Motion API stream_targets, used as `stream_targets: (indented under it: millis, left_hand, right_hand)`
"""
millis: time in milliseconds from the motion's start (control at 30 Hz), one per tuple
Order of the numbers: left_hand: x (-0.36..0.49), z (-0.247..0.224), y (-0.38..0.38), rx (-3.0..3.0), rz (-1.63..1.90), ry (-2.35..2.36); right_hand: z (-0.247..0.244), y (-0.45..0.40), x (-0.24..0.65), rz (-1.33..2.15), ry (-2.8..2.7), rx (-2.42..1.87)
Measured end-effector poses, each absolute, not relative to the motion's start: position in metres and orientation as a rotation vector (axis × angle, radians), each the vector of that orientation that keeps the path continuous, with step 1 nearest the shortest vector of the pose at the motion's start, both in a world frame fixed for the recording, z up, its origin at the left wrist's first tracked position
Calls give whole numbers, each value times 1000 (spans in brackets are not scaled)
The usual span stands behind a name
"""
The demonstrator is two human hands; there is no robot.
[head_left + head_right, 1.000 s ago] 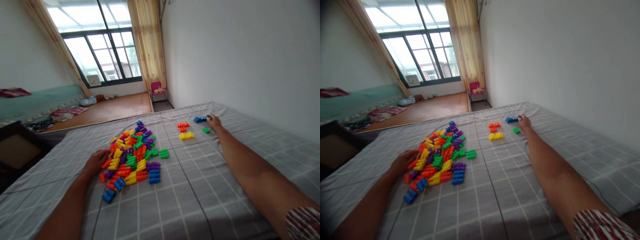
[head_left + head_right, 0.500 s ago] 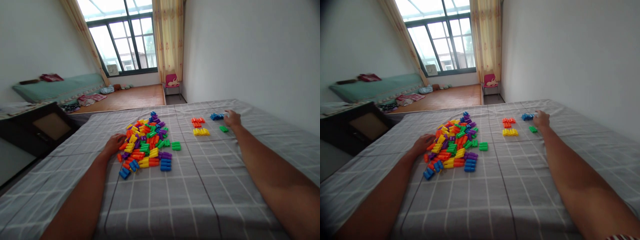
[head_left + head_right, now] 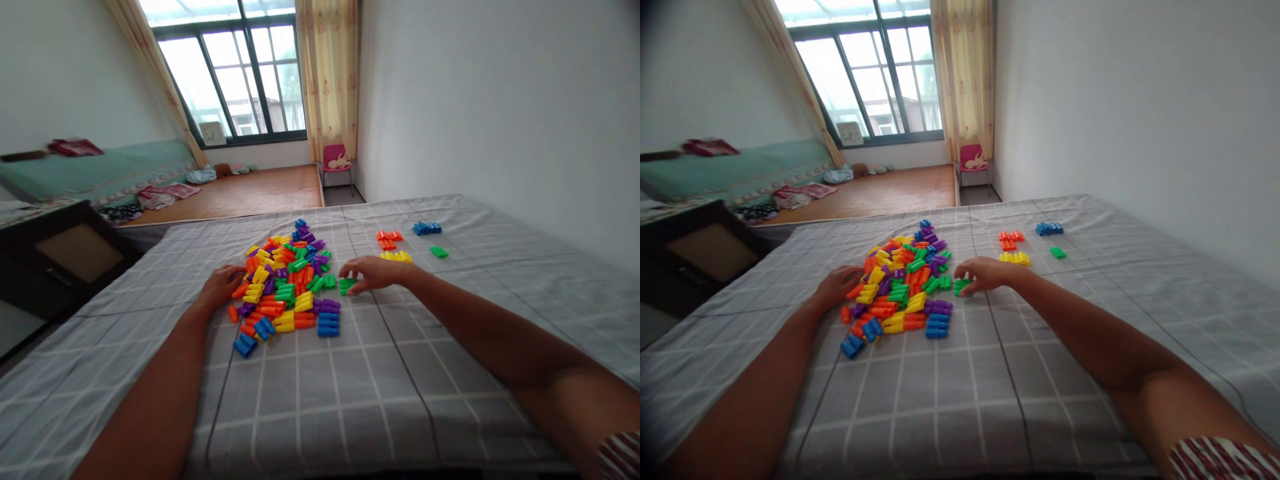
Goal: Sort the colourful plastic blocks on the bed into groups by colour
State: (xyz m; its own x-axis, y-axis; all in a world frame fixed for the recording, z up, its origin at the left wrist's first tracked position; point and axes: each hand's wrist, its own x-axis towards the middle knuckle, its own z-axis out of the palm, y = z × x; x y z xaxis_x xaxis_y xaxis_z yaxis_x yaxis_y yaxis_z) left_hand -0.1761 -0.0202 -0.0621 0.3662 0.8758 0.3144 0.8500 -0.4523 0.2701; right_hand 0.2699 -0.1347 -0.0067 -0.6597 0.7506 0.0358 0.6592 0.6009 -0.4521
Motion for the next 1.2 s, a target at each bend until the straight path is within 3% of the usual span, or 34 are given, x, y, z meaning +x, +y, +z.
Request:
stream_targets:
  millis: [267, 467, 600, 867, 1200]
  left_hand:
    - [-179, -63, -16, 2544, 656, 1584]
    - [-179, -60, -16, 2545, 650, 1579]
    - [-180, -61, -15, 2546, 669, 1564]
    - [-184, -62, -13, 2544, 661, 1597]
    - [-184, -62, -12, 2551, 619, 1596]
  right_hand:
    - [2, -114, 311, 491, -2456, -1253]
    - [8, -101, 465, 313, -1830, -1986]
    - [-15, -117, 533, 442, -1622, -2392]
    - [-12, -132, 543, 784, -1419, -2396]
    - [-7, -128, 532, 803, -1687, -2344]
